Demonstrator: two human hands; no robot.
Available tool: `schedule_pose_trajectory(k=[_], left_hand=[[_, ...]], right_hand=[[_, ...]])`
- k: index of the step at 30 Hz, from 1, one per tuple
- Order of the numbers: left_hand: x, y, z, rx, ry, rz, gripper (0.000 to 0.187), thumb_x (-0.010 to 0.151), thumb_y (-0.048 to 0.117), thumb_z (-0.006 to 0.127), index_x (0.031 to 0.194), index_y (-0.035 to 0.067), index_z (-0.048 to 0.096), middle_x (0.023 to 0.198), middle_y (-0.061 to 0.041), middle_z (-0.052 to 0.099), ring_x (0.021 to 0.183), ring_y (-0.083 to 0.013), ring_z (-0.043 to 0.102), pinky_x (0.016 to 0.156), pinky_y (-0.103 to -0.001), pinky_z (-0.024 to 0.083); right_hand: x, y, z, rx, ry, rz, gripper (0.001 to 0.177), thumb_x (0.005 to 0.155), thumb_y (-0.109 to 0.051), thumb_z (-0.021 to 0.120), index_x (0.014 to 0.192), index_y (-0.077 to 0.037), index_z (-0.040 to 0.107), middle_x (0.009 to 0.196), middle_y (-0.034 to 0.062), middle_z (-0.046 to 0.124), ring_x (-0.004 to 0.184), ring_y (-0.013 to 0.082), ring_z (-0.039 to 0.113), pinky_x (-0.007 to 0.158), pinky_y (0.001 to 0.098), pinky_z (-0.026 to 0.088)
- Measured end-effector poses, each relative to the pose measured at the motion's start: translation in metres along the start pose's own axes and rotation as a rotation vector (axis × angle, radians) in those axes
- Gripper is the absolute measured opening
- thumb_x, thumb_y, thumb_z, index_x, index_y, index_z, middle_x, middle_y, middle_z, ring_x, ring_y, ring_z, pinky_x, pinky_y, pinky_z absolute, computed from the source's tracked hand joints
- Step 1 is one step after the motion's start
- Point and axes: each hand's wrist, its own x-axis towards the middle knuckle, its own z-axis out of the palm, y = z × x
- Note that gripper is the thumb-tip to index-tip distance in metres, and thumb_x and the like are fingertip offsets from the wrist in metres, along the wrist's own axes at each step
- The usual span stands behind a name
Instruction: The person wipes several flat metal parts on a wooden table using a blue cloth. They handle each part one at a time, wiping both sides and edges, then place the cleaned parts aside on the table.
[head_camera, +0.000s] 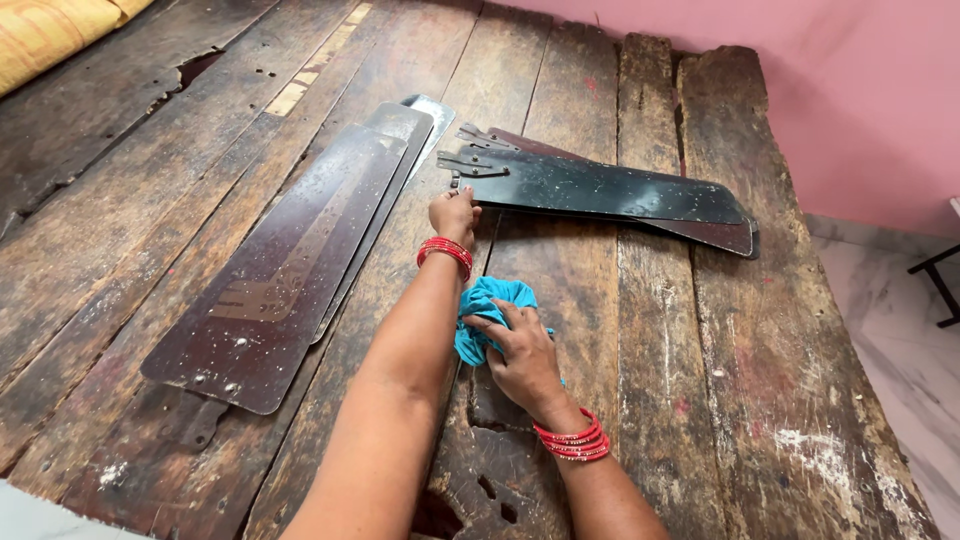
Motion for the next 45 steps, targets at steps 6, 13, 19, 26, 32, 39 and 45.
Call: schedule_pose_trajectory(k=[6,13,19,26,32,39,45], left_hand=[[-0.010,-0.016,-0.005,-0.092,-0.052,0.041,0.007,0.089,0.005,0.063,0.083,0.002,0.062,0.077,-0.009,0.068,0.058,-0.0170,0.067,0.052,-0.030,0.053],[-0.078,-0.009,-0.064,-0.344,-0.318,-0.005,0.010,0.081,-0.006,0.064,0.078,0.001,0.059,0.076,-0.007,0.064,0.071,-0.0189,0.065,0.070,-0.037,0.062],[-0.134,0.002,-0.143,-0.319,-0.377,-0.125,0.022,0.083,-0.012,0.065,0.077,0.005,0.053,0.077,-0.009,0.061,0.071,-0.0209,0.066,0.070,-0.036,0.059],[-0.207,0.060,-0.185,-0.187,-0.438,-0.199,0.053,0.071,-0.021,0.060,0.116,0.008,0.058,0.103,-0.007,0.066,0.079,-0.0213,0.066,0.067,-0.038,0.060],[-0.242,0.088,-0.204,-0.180,-0.505,-0.285,0.055,0.071,-0.021,0.055,0.119,0.005,0.057,0.109,-0.012,0.067,0.090,-0.0255,0.071,0.071,-0.044,0.066],[-0.248,0.088,-0.223,-0.037,-0.489,-0.286,0.031,0.077,-0.007,0.060,0.107,-0.003,0.067,0.090,-0.012,0.072,0.079,-0.0240,0.070,0.067,-0.040,0.062],[-0.242,0.080,-0.228,-0.026,-0.404,-0.161,0.018,0.088,0.015,0.063,0.092,0.002,0.075,0.085,-0.006,0.074,0.071,-0.0144,0.069,0.064,-0.031,0.058]], right_hand=[[0.002,0.005,0.001,0.025,-0.017,0.033,0.054,0.074,-0.002,0.070,0.123,-0.025,0.072,0.137,0.0095,0.059,0.120,0.0340,0.054,0.103,0.0465,0.045],[0.001,0.007,-0.002,0.130,0.051,0.007,0.046,0.076,0.000,0.069,0.116,-0.022,0.076,0.131,0.0110,0.063,0.120,0.0323,0.059,0.103,0.0412,0.049],[-0.004,0.008,-0.017,0.291,0.233,-0.158,0.039,0.069,0.011,0.063,0.097,-0.010,0.079,0.119,0.0151,0.069,0.110,0.0284,0.067,0.092,0.0364,0.056],[-0.013,-0.004,-0.043,0.524,0.448,-0.157,0.036,0.074,0.015,0.052,0.095,-0.002,0.076,0.112,0.0104,0.070,0.107,0.0222,0.067,0.097,0.0320,0.053],[-0.020,-0.015,-0.048,0.584,0.461,-0.157,0.036,0.074,0.012,0.048,0.096,-0.001,0.073,0.115,0.0104,0.069,0.108,0.0222,0.067,0.098,0.0297,0.052],[-0.014,-0.011,-0.008,0.387,0.244,-0.316,0.038,0.088,0.003,0.053,0.109,-0.019,0.076,0.129,0.0040,0.069,0.120,0.0198,0.064,0.107,0.0322,0.057],[-0.023,-0.067,0.013,-0.264,-0.122,-0.392,0.049,0.090,-0.045,0.061,0.138,-0.033,0.057,0.162,0.0067,0.022,0.149,0.0322,0.013,0.116,0.0597,0.014]])
